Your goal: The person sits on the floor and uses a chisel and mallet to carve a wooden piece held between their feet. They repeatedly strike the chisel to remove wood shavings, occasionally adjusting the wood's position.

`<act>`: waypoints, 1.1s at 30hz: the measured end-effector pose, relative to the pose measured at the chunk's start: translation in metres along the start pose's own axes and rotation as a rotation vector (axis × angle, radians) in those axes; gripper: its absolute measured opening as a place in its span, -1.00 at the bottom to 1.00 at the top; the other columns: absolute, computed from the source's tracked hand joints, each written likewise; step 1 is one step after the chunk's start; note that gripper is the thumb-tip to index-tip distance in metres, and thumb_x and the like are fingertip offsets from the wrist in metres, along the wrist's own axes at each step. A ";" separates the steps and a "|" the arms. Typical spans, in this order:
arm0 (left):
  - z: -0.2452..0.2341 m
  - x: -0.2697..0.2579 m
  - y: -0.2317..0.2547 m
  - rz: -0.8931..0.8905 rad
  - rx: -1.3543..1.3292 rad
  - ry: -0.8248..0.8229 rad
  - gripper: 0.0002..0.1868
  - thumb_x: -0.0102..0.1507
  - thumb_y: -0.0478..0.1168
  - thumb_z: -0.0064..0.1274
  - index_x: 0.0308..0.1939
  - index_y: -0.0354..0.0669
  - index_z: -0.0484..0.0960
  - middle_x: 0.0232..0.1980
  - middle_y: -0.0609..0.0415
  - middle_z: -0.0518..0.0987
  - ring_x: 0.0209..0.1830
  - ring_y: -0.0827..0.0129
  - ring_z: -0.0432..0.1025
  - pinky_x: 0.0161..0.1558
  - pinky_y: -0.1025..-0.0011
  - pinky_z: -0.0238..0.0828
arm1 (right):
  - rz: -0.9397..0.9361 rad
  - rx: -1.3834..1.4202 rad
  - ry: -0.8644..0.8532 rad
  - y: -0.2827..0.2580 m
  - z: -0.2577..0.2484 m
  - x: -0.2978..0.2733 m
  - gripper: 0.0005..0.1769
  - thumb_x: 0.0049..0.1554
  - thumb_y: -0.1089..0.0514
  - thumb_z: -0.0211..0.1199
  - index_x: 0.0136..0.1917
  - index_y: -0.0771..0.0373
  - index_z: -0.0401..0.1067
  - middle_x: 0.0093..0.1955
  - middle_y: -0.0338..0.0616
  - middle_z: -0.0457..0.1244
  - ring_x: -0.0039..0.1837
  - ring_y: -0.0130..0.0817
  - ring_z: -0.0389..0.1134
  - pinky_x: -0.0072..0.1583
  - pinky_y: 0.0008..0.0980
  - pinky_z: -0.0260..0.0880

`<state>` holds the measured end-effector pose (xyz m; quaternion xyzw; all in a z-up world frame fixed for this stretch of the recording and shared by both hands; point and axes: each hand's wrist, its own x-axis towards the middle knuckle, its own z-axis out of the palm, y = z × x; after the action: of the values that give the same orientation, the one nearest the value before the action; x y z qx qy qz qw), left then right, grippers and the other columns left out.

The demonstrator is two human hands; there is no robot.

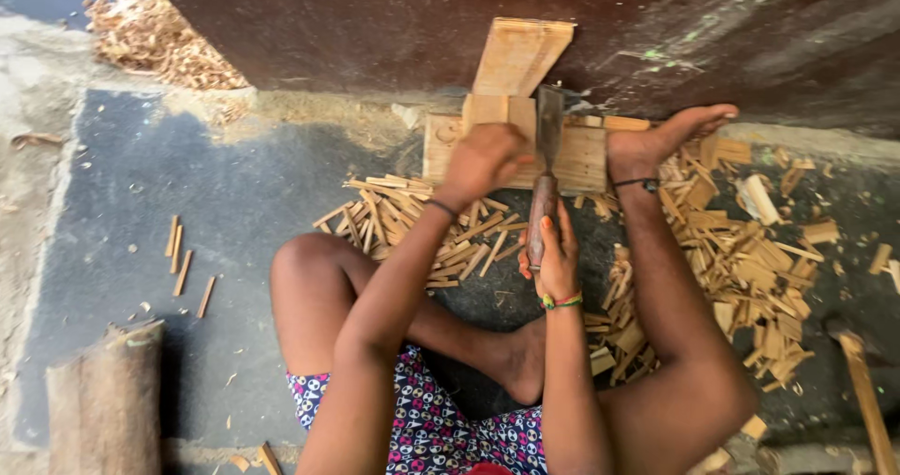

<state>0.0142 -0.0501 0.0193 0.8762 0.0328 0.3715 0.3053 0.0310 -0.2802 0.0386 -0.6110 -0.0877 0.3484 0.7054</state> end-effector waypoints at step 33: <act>-0.014 0.000 -0.003 -0.185 0.180 0.045 -0.10 0.11 0.35 0.24 0.29 -0.21 0.42 0.20 -0.15 0.46 0.14 0.05 0.35 0.18 0.11 0.24 | 0.208 -0.251 0.206 -0.032 -0.011 -0.083 -0.33 0.28 -0.01 0.08 0.62 0.01 0.08 -0.29 -0.10 0.30 -0.50 -0.49 0.24 -0.52 -0.52 0.15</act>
<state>0.0050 -0.0404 0.0252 0.8848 0.1534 0.3567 0.2577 -0.0117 -0.3389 0.0909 -0.7323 0.0058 0.3413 0.5893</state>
